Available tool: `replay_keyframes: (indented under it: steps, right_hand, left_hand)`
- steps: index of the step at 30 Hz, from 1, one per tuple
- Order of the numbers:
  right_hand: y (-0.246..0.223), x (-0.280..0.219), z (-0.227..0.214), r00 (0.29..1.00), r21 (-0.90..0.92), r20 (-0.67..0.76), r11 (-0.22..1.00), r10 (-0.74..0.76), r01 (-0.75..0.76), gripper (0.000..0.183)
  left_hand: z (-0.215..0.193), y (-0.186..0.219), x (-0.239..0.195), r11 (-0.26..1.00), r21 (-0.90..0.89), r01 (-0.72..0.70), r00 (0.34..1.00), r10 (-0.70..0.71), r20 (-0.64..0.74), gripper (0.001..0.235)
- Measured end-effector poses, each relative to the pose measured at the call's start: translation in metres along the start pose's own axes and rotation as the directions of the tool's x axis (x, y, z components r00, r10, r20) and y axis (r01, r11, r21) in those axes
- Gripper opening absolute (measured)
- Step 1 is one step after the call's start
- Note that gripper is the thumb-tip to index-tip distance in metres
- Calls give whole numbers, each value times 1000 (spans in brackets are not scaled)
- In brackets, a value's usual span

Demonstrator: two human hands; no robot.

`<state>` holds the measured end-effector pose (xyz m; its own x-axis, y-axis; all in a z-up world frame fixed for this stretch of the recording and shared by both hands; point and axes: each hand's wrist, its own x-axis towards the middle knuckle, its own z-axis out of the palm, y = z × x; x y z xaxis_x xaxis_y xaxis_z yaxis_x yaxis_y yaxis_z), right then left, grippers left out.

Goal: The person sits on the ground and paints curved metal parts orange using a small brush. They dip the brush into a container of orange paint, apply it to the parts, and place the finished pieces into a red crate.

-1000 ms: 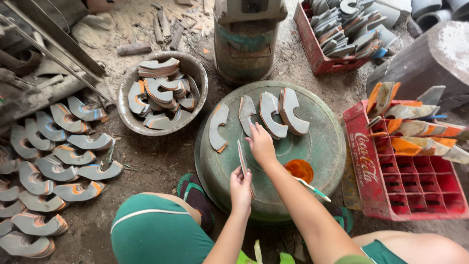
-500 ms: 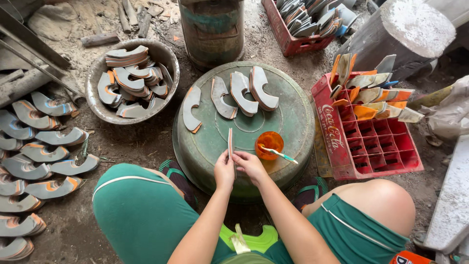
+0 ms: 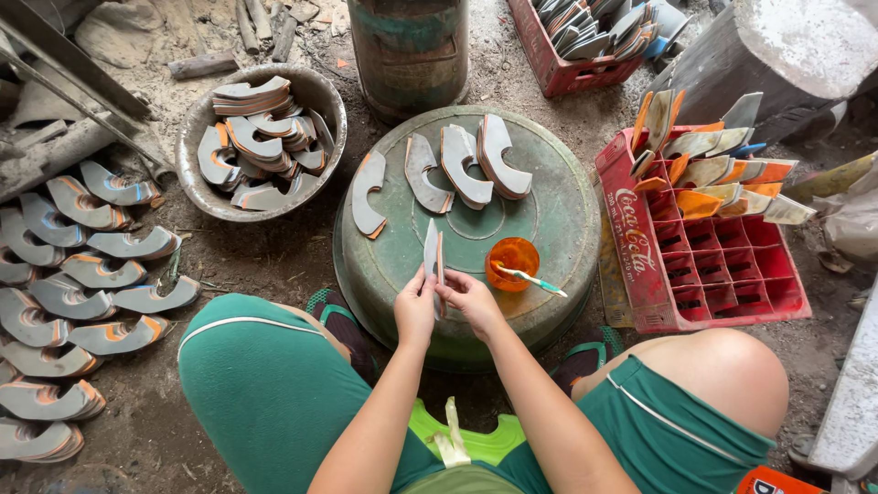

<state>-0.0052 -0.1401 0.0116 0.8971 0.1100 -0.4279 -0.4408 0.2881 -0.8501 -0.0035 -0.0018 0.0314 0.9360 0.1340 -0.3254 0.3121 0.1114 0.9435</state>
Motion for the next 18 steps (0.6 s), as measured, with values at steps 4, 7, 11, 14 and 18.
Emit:
replay_keyframes:
  steps: [4, 7, 11, 14, 18]
  right_hand:
    - [-6, -8, 3, 998, -25, -42, 999, -44, 43, 54]
    - [-10, -12, 5, 996, 5, -83, 1000, -20, 21, 54]
    - [-18, -14, 1, 982, -105, -82, 978, 172, -180, 47]
    - [-15, -8, -1, 970, -61, 58, 969, -236, 240, 46]
    - [-3, -6, 4, 980, -236, -196, 968, 44, -91, 45]
  left_hand:
    - [-8, -1, 10, 983, -152, 101, 992, -112, -63, 43]
    - [-14, 2, 14, 988, -120, -99, 986, 81, -144, 47]
    - [-12, 14, 15, 1000, 7, -16, 1000, 16, 19, 48]
    - [-7, 9, -1, 966, 257, -13, 999, 25, -44, 50]
    - [-3, 1, -3, 992, 112, 60, 994, -49, -97, 51]
